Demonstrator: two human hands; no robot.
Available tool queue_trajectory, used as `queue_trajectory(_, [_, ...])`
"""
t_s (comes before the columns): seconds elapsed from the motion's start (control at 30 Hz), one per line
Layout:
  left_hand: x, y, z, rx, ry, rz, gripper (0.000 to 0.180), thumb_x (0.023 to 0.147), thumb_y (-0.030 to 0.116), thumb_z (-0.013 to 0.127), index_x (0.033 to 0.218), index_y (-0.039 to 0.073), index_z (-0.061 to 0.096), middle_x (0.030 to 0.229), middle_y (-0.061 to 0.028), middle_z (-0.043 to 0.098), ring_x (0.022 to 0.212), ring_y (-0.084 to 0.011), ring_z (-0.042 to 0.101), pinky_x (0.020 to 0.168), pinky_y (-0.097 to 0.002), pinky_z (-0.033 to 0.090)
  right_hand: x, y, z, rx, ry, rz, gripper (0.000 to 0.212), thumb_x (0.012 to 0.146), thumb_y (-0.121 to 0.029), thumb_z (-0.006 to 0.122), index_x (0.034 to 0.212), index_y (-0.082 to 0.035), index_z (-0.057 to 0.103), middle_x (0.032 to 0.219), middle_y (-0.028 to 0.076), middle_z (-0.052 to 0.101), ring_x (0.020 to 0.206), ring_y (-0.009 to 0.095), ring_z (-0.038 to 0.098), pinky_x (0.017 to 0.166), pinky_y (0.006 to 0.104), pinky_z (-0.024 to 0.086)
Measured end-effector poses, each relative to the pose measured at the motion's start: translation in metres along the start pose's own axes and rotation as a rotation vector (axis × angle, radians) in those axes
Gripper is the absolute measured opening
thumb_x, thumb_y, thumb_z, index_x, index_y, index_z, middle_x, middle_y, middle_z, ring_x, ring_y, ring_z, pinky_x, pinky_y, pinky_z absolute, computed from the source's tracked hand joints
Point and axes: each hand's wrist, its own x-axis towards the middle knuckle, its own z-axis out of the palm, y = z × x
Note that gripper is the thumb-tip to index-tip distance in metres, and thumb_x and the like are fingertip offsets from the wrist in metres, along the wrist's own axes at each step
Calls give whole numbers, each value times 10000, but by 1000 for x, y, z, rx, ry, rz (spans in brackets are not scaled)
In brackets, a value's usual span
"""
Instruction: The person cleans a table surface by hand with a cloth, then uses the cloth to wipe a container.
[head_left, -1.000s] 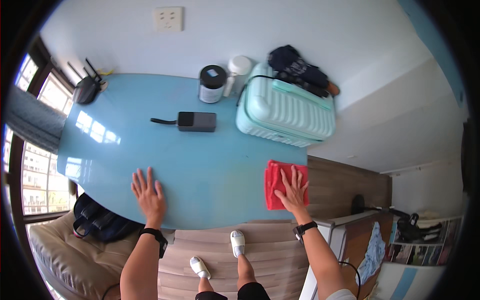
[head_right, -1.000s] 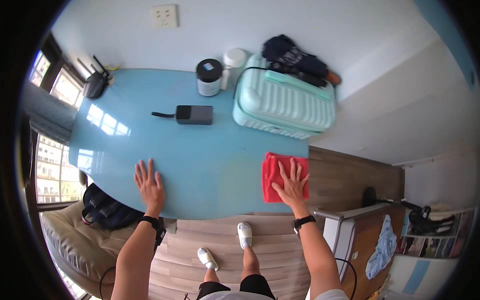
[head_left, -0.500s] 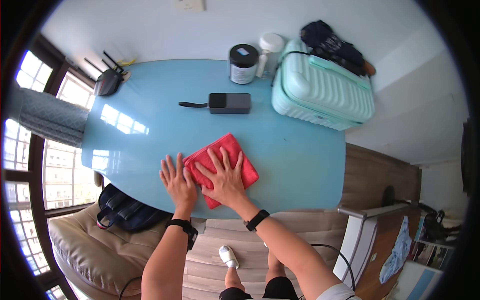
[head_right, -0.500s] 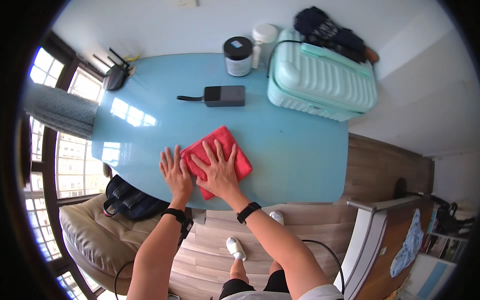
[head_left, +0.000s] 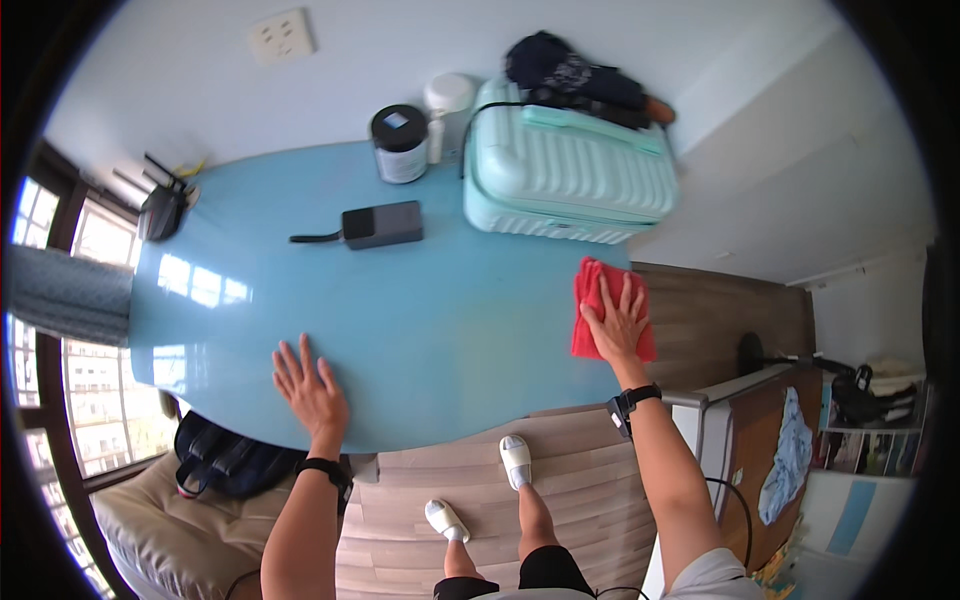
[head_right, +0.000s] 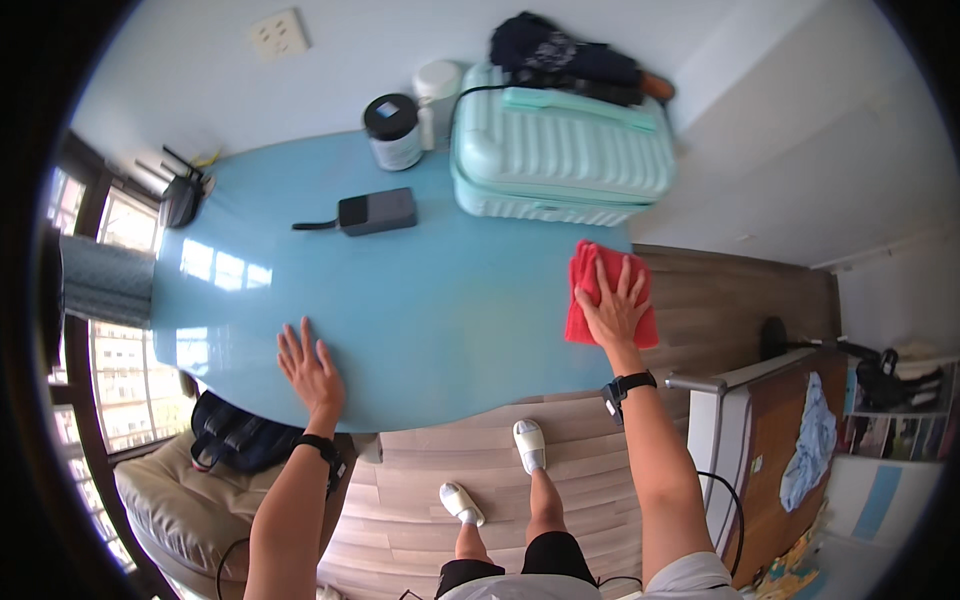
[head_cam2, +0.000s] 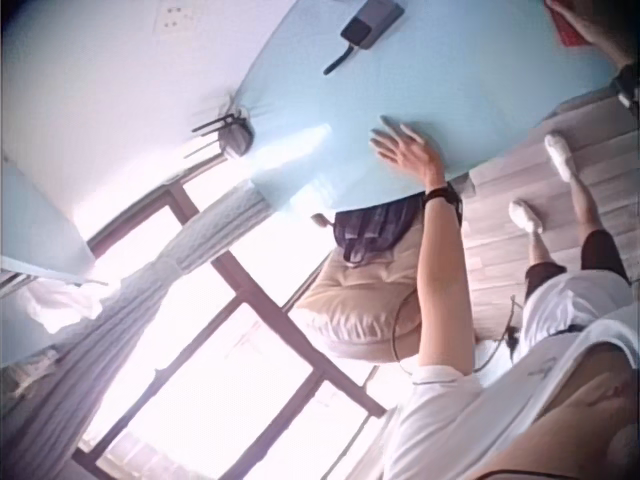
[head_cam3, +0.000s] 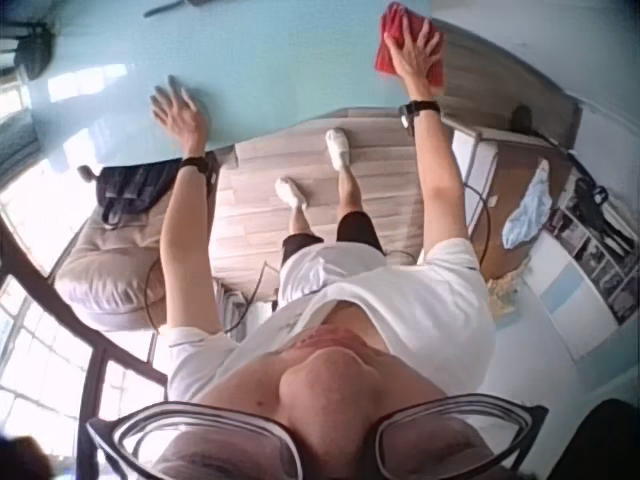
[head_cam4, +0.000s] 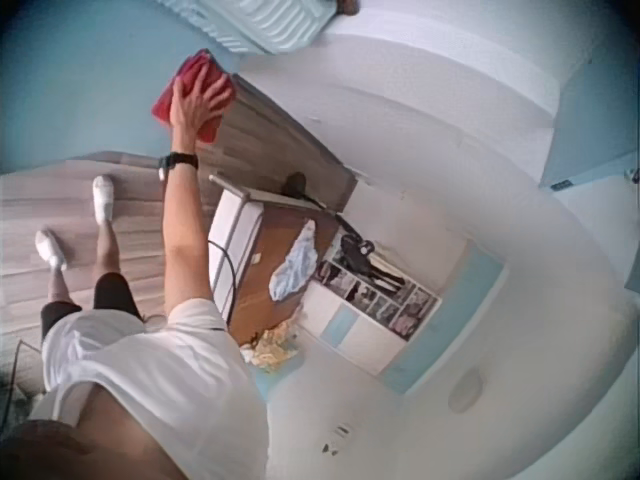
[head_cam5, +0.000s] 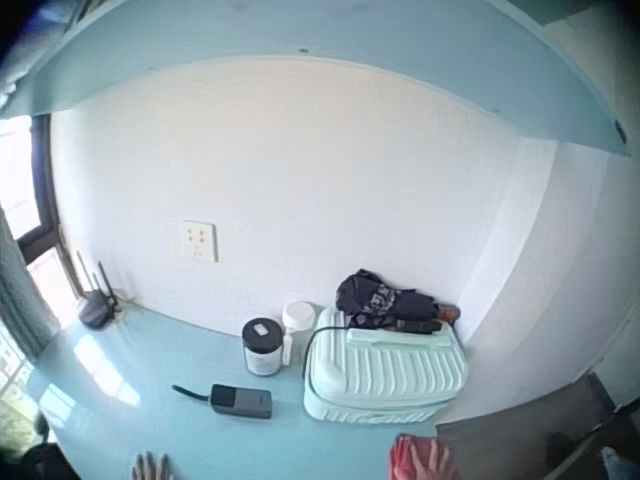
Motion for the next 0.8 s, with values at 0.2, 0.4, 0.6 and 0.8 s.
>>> queue_trajectory(0.2, [7, -6, -15, -19, 20, 15, 522, 1062, 336, 438, 1568, 207, 431, 1659, -168, 305, 1554, -371, 203, 1261, -517, 113, -9, -181, 8, -15, 103, -378, 740, 879, -604, 622, 1534, -300, 460, 1666, 177, 241, 1486, 548, 192, 1080, 831, 156])
queue_trajectory(0.4, [4, 5, 0, -99, 6, 26, 503, 1065, 312, 426, 1554, 201, 456, 1658, -161, 314, 1553, -364, 214, 1259, -508, 115, -104, -325, 23, 344, 37, -760, 708, 827, -510, 706, 1494, -355, 524, 1668, 139, 278, 1534, 455, 186, 1169, 770, 91])
queue_trajectory(0.6, [7, -13, -4, -38, 5, 30, 507, 1093, 356, 348, 1572, 210, 427, 1670, -141, 297, 1563, -332, 197, 1261, -495, 103, -128, -224, 1, 353, -25, -685, 702, 816, -424, 734, 1485, -353, 534, 1660, 90, 296, 1541, 382, 201, 1183, 752, 94])
queue_trajectory(0.8, [6, -9, -3, -27, 29, 6, 496, 1087, 317, 384, 1569, 206, 425, 1663, -145, 308, 1554, -341, 216, 1261, -508, 118, -114, -12, -1, 30, 23, -235, 721, 881, -464, 659, 1552, -325, 434, 1674, 111, 233, 1539, 428, 165, 1122, 805, 138])
